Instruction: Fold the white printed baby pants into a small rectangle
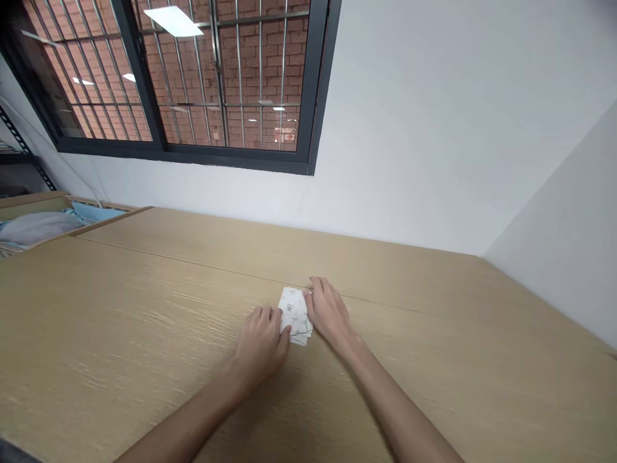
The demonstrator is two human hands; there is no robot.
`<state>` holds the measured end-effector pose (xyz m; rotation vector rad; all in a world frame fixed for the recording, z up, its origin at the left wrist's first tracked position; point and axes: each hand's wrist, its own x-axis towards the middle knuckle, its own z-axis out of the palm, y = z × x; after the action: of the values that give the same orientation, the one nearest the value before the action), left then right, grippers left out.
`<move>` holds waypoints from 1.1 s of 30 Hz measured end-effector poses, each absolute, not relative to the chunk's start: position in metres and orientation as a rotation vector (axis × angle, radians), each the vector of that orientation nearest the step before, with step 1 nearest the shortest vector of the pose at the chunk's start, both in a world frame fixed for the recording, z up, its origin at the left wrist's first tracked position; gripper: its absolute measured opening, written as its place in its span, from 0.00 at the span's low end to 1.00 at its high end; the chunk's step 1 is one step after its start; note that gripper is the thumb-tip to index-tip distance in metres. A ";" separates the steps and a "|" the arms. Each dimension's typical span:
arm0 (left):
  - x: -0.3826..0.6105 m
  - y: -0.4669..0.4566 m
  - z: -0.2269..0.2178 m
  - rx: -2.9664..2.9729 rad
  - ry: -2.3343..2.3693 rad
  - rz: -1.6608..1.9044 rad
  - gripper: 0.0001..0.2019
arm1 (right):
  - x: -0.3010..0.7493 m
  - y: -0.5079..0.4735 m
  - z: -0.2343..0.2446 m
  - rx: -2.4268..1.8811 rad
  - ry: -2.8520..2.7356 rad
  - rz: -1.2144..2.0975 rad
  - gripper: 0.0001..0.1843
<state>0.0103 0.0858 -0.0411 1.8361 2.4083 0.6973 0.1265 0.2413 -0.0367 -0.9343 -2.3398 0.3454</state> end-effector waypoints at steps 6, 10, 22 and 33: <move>0.038 0.080 -0.067 2.178 2.190 0.680 0.30 | 0.136 0.202 -0.003 -0.299 -2.813 0.546 0.28; 0.047 0.083 -0.079 2.198 2.162 0.677 0.30 | 0.135 0.197 -0.009 -0.172 -2.952 0.729 0.26; 0.049 0.087 -0.073 2.156 2.264 0.347 0.37 | 0.126 0.266 -0.054 -0.460 -2.901 0.500 0.32; 0.002 0.092 -0.052 2.042 2.244 0.837 0.08 | 0.134 0.276 -0.086 -0.633 -2.470 0.480 0.34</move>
<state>0.0016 0.0921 -0.0519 2.0416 2.2438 0.8366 0.1344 0.2762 -0.0857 -0.6329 -2.4700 0.4805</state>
